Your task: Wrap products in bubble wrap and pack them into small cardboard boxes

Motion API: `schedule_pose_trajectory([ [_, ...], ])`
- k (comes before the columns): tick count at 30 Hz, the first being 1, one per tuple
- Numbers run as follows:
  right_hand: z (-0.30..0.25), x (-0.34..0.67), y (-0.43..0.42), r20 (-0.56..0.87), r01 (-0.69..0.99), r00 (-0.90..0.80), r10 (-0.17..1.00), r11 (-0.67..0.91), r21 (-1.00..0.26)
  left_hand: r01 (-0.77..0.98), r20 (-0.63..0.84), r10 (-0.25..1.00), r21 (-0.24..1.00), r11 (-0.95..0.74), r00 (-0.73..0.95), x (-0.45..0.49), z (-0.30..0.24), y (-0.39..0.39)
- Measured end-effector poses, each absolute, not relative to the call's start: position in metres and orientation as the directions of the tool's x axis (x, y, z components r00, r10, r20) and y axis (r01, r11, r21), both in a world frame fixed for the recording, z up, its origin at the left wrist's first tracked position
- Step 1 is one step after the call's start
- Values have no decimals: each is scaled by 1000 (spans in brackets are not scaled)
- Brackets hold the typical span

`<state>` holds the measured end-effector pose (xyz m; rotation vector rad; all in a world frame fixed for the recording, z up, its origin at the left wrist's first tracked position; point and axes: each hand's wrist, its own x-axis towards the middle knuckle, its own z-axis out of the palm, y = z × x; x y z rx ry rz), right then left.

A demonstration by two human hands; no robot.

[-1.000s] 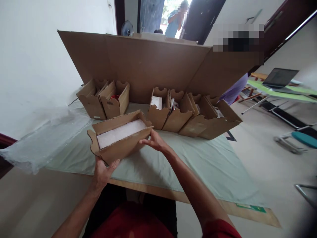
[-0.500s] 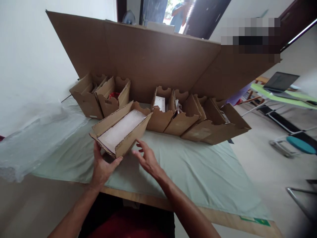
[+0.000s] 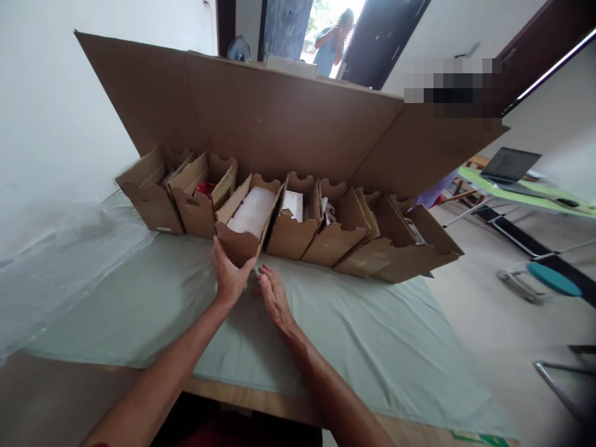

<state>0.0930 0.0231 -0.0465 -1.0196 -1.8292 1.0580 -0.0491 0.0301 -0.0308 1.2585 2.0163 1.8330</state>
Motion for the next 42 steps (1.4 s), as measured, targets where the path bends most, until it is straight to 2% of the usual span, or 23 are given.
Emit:
schedule_pose_trajectory([
  [4, -61, 98, 11, 165, 191, -354, 920, 244, -951, 461, 409, 663, 881, -108, -627, -44, -27, 69],
  [11, -61, 97, 12, 227, 208, -356, 906, 314, -926, 444, 396, 699, 887, -124, -595, -39, -31, 102],
  [17, -59, 98, 13, 268, 213, -361, 893, 359, -909, 467, 427, 707, 871, -154, -564, -42, -29, 99],
  [22, -60, 99, 15, 262, 211, -367, 892, 355, -911, 631, 587, 609, 756, -176, -534, -90, 1, 81],
  [26, -60, 100, 16, 248, 220, -392, 886, 352, -910, 659, 636, 550, 727, -193, -541, -149, 44, 79],
  [33, -62, 98, 17, 237, 204, -393, 888, 336, -919, 816, 516, 765, 577, 22, -385, -186, 84, 100],
  [37, -57, 96, 21, 195, 171, -417, 888, 288, -942, 870, 499, 796, 489, 69, -343, -179, 89, 75],
  [42, -40, 103, 36, -7, 126, -512, 859, 68, -990, 894, 647, 725, 438, -100, -235, -171, 81, -25],
])
